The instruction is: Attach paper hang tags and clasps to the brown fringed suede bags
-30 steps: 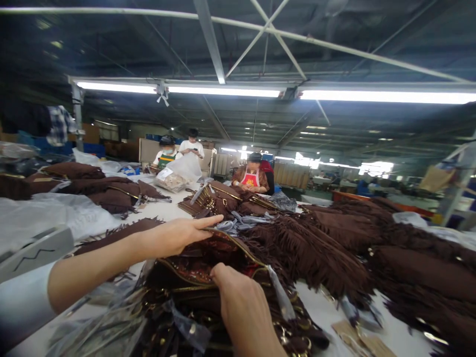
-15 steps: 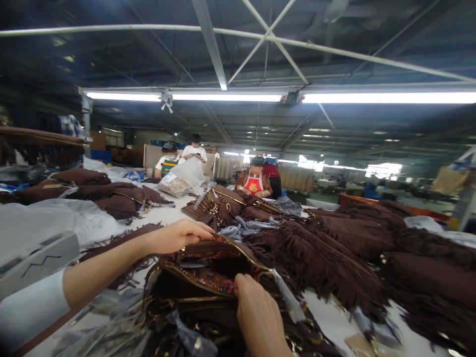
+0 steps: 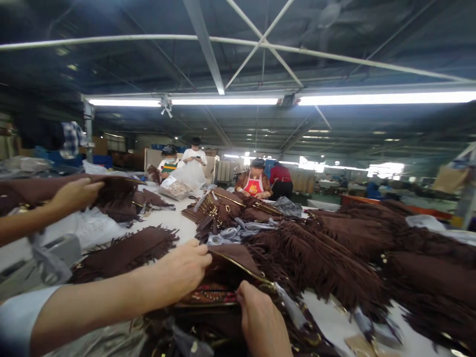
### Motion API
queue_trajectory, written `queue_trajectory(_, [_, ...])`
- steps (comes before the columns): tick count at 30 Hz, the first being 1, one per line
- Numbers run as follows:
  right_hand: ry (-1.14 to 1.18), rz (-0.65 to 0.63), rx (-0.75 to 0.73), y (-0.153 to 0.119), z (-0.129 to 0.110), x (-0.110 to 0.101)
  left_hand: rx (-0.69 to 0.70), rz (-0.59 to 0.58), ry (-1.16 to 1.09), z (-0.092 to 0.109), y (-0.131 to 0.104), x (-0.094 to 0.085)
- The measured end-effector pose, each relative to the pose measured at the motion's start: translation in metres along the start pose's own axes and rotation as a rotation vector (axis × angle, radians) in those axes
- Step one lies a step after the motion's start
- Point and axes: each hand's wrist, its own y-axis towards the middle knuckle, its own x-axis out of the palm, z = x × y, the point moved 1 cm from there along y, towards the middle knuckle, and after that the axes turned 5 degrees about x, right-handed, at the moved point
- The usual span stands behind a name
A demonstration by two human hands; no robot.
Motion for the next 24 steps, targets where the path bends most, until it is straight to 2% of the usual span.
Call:
queue_trajectory(3, [-0.032,-0.032,-0.002,0.005,-0.001,-0.002,-0.106,0.001,0.007,-0.031,-0.03,-0.007])
queue_trajectory(5, [-0.074,-0.051,0.003,0.009,-0.001,-0.001,-0.242,-0.044,-0.127,-0.043,-0.048,-0.007])
queue_trajectory(8, [-0.116,-0.054,0.007,0.014,-0.001,0.002,-0.321,-0.082,-0.445,-0.047,-0.063,0.01])
queue_trajectory(11, [-0.095,-0.036,-0.066,0.012,-0.008,-0.005,-0.344,0.035,-0.693,-0.047,-0.063,0.032])
queue_trajectory(13, [0.0,-0.027,-0.159,0.008,-0.022,-0.019,-0.391,0.114,-0.885,-0.049,-0.06,0.043])
queue_trajectory(16, [0.263,-0.073,-0.304,0.001,-0.057,-0.043,-0.487,0.164,-1.254,-0.051,-0.058,0.052])
queue_trajectory(18, [0.392,-0.131,-0.286,0.004,-0.081,-0.051,-0.589,0.179,-1.482,-0.051,-0.059,0.054])
queue_trajectory(21, [0.46,-0.157,-0.158,0.021,-0.103,-0.039,-0.735,0.229,-1.732,-0.047,-0.059,0.059])
queue_trajectory(24, [0.497,-0.134,-0.134,0.038,-0.106,-0.007,-0.828,0.305,-1.818,-0.043,-0.059,0.068])
